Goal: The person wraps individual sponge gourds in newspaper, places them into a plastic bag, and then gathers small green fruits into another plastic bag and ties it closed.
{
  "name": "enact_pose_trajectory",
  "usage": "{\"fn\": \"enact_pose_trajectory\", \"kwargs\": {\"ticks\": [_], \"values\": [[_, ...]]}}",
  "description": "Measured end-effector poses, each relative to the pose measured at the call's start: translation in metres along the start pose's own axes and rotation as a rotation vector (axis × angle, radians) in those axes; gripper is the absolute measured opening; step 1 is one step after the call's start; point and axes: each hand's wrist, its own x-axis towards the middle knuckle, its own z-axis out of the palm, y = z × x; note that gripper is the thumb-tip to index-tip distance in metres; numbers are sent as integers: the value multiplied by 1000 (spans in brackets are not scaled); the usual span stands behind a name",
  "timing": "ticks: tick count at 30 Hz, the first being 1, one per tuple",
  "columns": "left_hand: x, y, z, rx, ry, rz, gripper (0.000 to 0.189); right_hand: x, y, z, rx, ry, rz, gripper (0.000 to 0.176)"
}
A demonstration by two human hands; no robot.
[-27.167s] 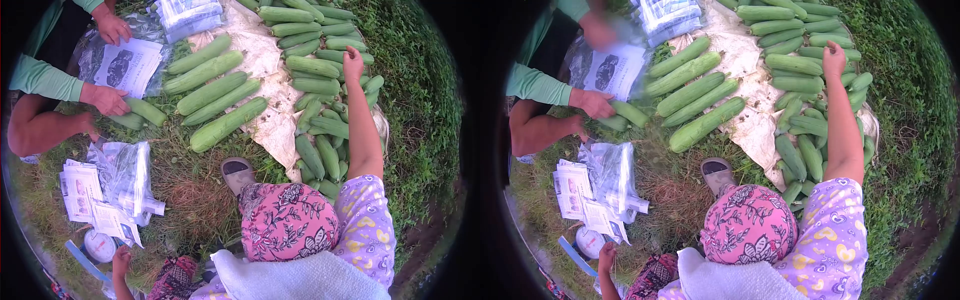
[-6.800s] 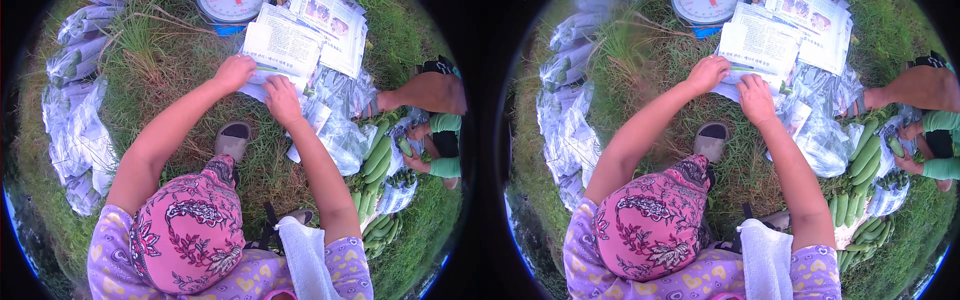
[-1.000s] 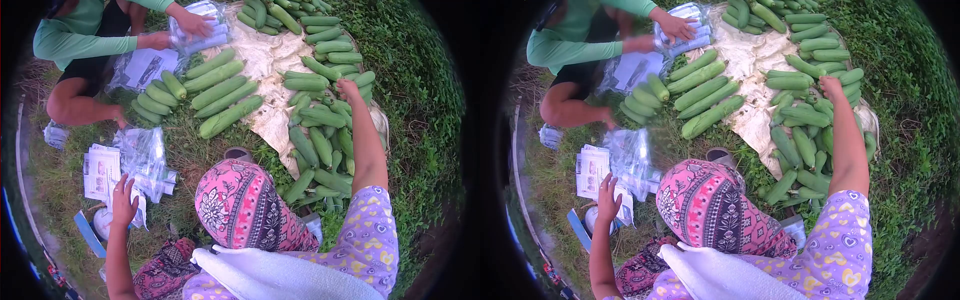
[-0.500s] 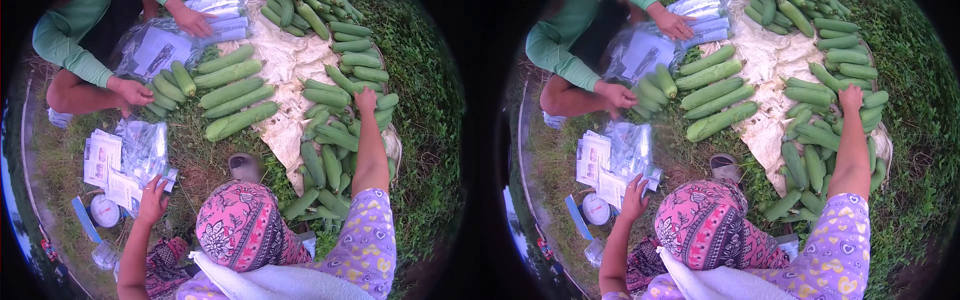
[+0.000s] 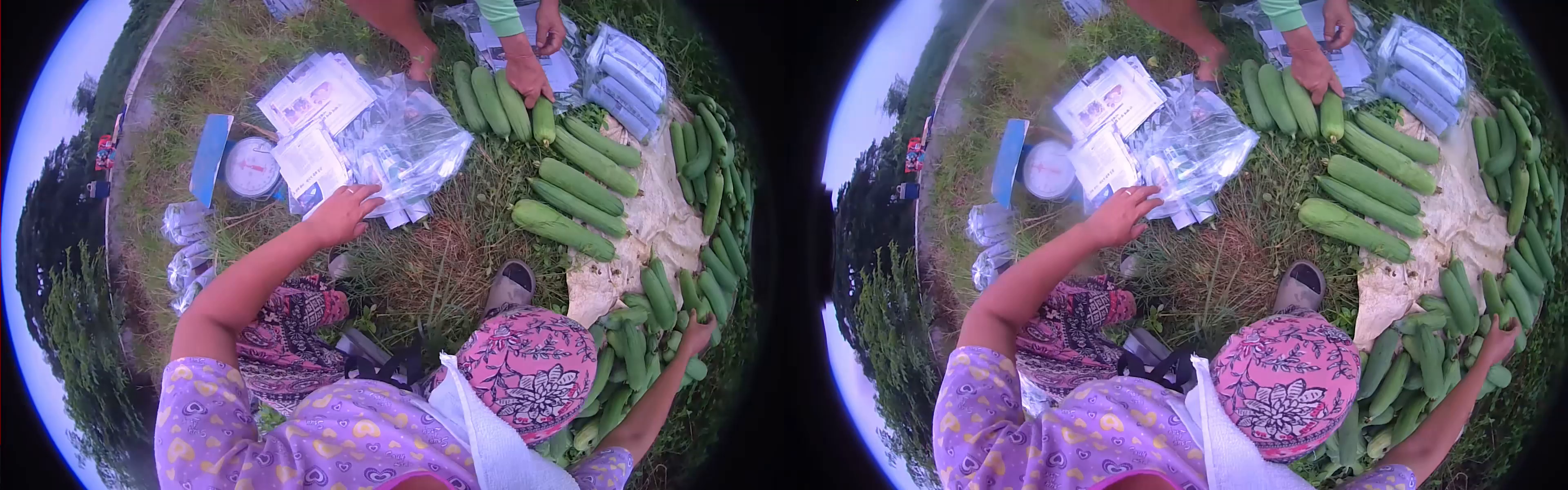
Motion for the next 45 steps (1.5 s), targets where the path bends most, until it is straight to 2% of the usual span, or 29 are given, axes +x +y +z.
{"fn": "enact_pose_trajectory", "kwargs": {"ticks": [2,4,5,6,7,9,12,13,14,15,16,18,19,21,22,23,25,27,31,35,36,39,40,43,44,45], "values": [[-22,-38,-12,25,-49,-80,59,20,-22,-26,234,40,-72,60],[-44,-78,-26,-25,-122,-231,54,30,-74,-87,376,17,-159,62],[-55,-97,-30,-74,-146,-315,51,52,-73,-98,750,-55,-141,63],[-67,-116,-29,-59,-124,-336,50,51,-105,-140,842,-36,-147,63],[-78,-135,-25,-42,-105,-354,48,34,-155,-192,854,67,-142,59],[-99,-156,-8,-56,-83,-410,46,61,-152,-223,890,98,-145,54],[-122,-178,55,-135,-5,-490,44,50,-230,-187,1596,-130,112,43],[-126,-181,77,-169,19,-495,46,68,-234,-143,1646,-422,151,46],[-128,-178,99,-209,42,-501,48,52,-284,-122,1716,-556,303,48],[-128,-178,118,-250,64,-512,50,24,-340,-119,1572,-720,260,47],[-128,-179,134,-272,86,-527,52,-5,-400,-120,1419,-837,55,46],[-126,-174,166,-324,113,-547,57,-83,-524,-147,1178,-1088,-381,60],[-126,-170,173,-327,92,-531,59,-119,-579,-166,1025,-1236,-502,66],[-133,-168,174,-323,63,-506,62,-185,-676,-183,945,-1423,-699,70],[-136,-169,192,-280,139,-479,63,-220,-720,-191,870,-1513,-779,73],[-138,-171,202,-293,196,-482,62,-259,-761,-194,922,-1575,-903,73],[-136,-171,222,-325,304,-474,61,-328,-831,-199,735,-1698,-1170,69],[-132,-173,241,-373,403,-510,52,-397,-880,-180,690,-1625,-1482,67],[-130,-174,249,-411,496,-555,37,-519,-916,-105,436,-1576,-1670,57],[-126,-172,249,-382,558,-582,17,-582,-889,-52,436,-1494,-1802,59],[-126,-171,249,-384,575,-597,13,-588,-878,-39,442,-1460,-1795,62],[-125,-172,253,-339,653,-616,9,-586,-854,-11,533,-1169,-1829,57],[-125,-173,255,-340,660,-628,9,-579,-845,-9,550,-1094,-1812,49],[-126,-176,258,-340,679,-657,9,-551,-825,-9,594,-1013,-1763,43],[-125,-175,257,-337,687,-665,9,-546,-818,-6,713,-987,-1770,31],[-124,-175,255,-334,696,-673,9,-543,-812,-11,705,-958,-1810,29]]}}
